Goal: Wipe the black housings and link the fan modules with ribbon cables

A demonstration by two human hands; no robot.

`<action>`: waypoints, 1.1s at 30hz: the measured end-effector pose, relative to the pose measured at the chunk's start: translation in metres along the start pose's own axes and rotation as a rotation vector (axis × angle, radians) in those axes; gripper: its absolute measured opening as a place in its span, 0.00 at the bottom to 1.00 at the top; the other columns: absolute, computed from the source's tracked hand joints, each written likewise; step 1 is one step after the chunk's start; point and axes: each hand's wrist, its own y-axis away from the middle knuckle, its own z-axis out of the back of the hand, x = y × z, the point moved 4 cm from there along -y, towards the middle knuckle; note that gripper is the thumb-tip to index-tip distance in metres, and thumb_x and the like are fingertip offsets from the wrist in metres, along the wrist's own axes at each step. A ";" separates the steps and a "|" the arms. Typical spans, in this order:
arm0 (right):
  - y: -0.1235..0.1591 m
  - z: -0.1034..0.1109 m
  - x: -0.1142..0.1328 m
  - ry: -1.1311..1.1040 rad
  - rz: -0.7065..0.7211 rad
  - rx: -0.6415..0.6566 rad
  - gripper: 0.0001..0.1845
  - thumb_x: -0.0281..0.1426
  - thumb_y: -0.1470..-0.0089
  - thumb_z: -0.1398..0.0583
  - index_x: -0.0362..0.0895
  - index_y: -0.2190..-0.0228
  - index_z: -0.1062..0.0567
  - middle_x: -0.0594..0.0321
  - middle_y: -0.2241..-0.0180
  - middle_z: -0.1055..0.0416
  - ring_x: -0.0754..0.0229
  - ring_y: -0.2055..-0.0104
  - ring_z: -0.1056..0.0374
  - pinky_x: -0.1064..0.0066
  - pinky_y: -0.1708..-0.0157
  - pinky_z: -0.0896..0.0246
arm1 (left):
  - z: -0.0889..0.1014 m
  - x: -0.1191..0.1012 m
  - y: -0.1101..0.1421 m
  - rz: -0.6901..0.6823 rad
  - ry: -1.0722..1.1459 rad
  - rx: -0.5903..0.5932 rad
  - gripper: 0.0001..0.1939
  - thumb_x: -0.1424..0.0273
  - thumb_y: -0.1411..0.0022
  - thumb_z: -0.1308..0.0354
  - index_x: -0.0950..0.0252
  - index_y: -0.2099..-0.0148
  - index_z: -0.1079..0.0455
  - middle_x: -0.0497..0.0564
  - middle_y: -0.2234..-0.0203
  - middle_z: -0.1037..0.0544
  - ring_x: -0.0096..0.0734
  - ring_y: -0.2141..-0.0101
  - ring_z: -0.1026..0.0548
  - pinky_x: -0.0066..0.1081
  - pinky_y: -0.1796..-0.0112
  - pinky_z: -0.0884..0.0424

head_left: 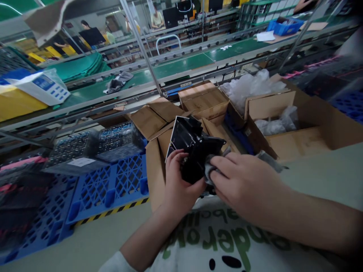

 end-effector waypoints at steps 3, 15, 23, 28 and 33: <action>-0.002 -0.010 0.001 -0.039 0.139 0.074 0.05 0.27 0.51 0.47 0.41 0.72 0.31 0.58 0.68 0.35 0.60 0.70 0.42 0.66 0.73 0.48 | -0.001 0.005 -0.001 -0.009 -0.024 0.027 0.25 0.75 0.62 0.39 0.64 0.58 0.41 0.56 0.55 0.40 0.39 0.53 0.39 0.39 0.52 0.40; 0.041 -0.078 -0.120 -0.532 -0.437 -0.333 0.05 0.28 0.51 0.46 0.41 0.74 0.30 0.60 0.67 0.36 0.62 0.62 0.37 0.71 0.63 0.42 | -0.007 0.141 -0.004 0.623 0.160 0.207 0.28 0.63 0.55 0.39 0.63 0.53 0.43 0.53 0.61 0.31 0.39 0.58 0.31 0.38 0.57 0.35; 0.154 -0.347 -0.104 -0.663 -0.814 0.562 0.10 0.30 0.52 0.50 0.44 0.75 0.29 0.62 0.70 0.33 0.62 0.66 0.36 0.72 0.65 0.44 | -0.052 0.296 0.017 0.576 -0.301 0.566 0.26 0.67 0.62 0.39 0.63 0.56 0.37 0.53 0.56 0.32 0.45 0.52 0.36 0.40 0.51 0.42; 0.180 -0.439 -0.051 -0.719 -0.796 0.832 0.11 0.30 0.54 0.50 0.44 0.74 0.28 0.60 0.68 0.32 0.60 0.66 0.35 0.71 0.67 0.46 | -0.116 0.365 -0.008 0.562 -0.277 0.730 0.29 0.64 0.58 0.40 0.67 0.52 0.39 0.59 0.54 0.34 0.43 0.52 0.35 0.37 0.50 0.42; 0.172 -0.476 -0.054 -0.852 -0.815 0.850 0.12 0.32 0.51 0.51 0.44 0.73 0.29 0.61 0.67 0.33 0.61 0.64 0.35 0.72 0.66 0.46 | -0.192 0.425 -0.064 0.483 -0.252 0.851 0.29 0.64 0.64 0.37 0.62 0.55 0.34 0.57 0.54 0.32 0.46 0.52 0.36 0.36 0.51 0.43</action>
